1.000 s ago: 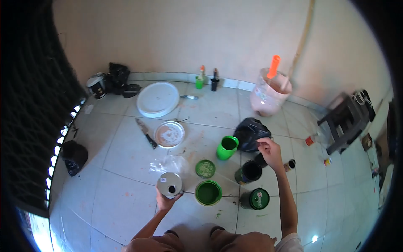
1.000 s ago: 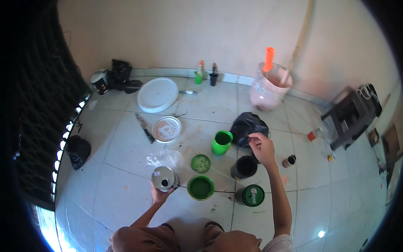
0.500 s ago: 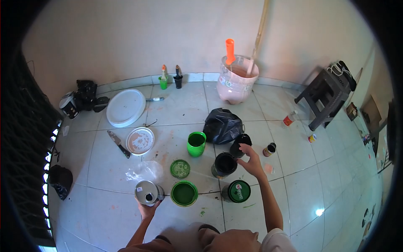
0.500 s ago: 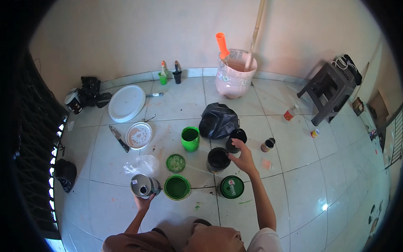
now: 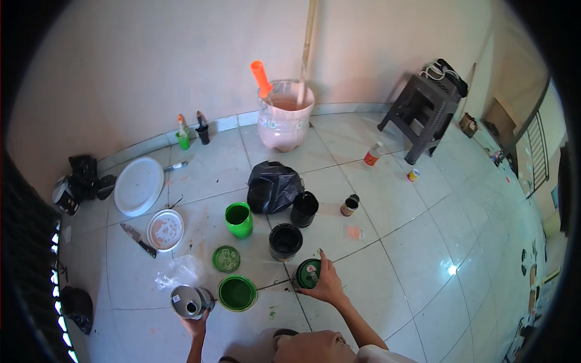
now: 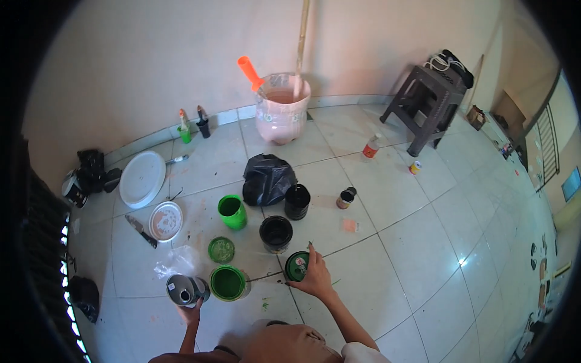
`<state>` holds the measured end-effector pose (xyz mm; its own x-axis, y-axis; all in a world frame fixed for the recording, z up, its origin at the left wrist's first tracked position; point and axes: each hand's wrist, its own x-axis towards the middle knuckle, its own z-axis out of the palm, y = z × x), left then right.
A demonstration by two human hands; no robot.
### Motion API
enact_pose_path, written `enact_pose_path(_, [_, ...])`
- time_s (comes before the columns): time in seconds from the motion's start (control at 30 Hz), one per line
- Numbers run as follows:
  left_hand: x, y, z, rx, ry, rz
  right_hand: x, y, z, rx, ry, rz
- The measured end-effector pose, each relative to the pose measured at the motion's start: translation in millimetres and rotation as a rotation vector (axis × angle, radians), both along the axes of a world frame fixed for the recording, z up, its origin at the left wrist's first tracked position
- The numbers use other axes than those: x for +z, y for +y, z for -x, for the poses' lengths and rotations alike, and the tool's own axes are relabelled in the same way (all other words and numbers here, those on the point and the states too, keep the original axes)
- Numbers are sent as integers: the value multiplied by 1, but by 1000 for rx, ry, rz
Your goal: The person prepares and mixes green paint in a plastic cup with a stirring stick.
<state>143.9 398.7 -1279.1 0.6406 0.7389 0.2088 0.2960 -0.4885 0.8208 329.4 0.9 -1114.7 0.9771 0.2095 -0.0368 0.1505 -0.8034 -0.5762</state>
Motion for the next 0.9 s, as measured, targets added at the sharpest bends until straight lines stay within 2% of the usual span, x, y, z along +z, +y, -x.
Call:
enact_pose_path(0.1, [-13,7,1,3,-19,122,-1,1,1,-7,-14,-29])
enact_pose_path(0.13, [-15,8,1,11,-19,58,0,1,3,11,-16,-29])
enact_pose_path(0.33, [-8,4,-1,-34,-74,74,15,6,11,10,72,-95])
enact_pose_path(0.43, [-15,4,-6,-53,-90,82,19,7,5,7,-6,29])
enact_pose_path(0.5, [-11,5,-1,-50,-81,147,19,4,1,15,19,-48])
enact_pose_path(0.53, [-31,12,2,-52,-140,97,18,5,-2,34,40,-89])
enact_pose_path(0.57, [8,-4,-4,-38,-89,194,19,9,-4,43,11,-63])
enact_pose_path(0.6, [7,-4,-3,13,-26,95,21,13,-3,49,-22,-39])
enact_pose_path(0.63, [-5,1,-3,-28,-66,89,21,14,-3,53,-55,-15])
enact_pose_path(0.67, [35,-11,-10,-29,0,157,17,15,-6,86,-74,-34])
enact_pose_path(0.7, [39,-15,-12,-30,-83,92,10,14,-7,117,-92,-57])
enact_pose_path(0.73, [56,-17,-14,-35,-57,150,5,15,-8,147,-104,-78])
enact_pose_path(0.77, [50,-15,-12,-31,12,201,6,17,-7,135,-67,-75])
enact_pose_path(0.9, [57,-15,-14,-45,16,21,7,29,-4,114,-8,-62])
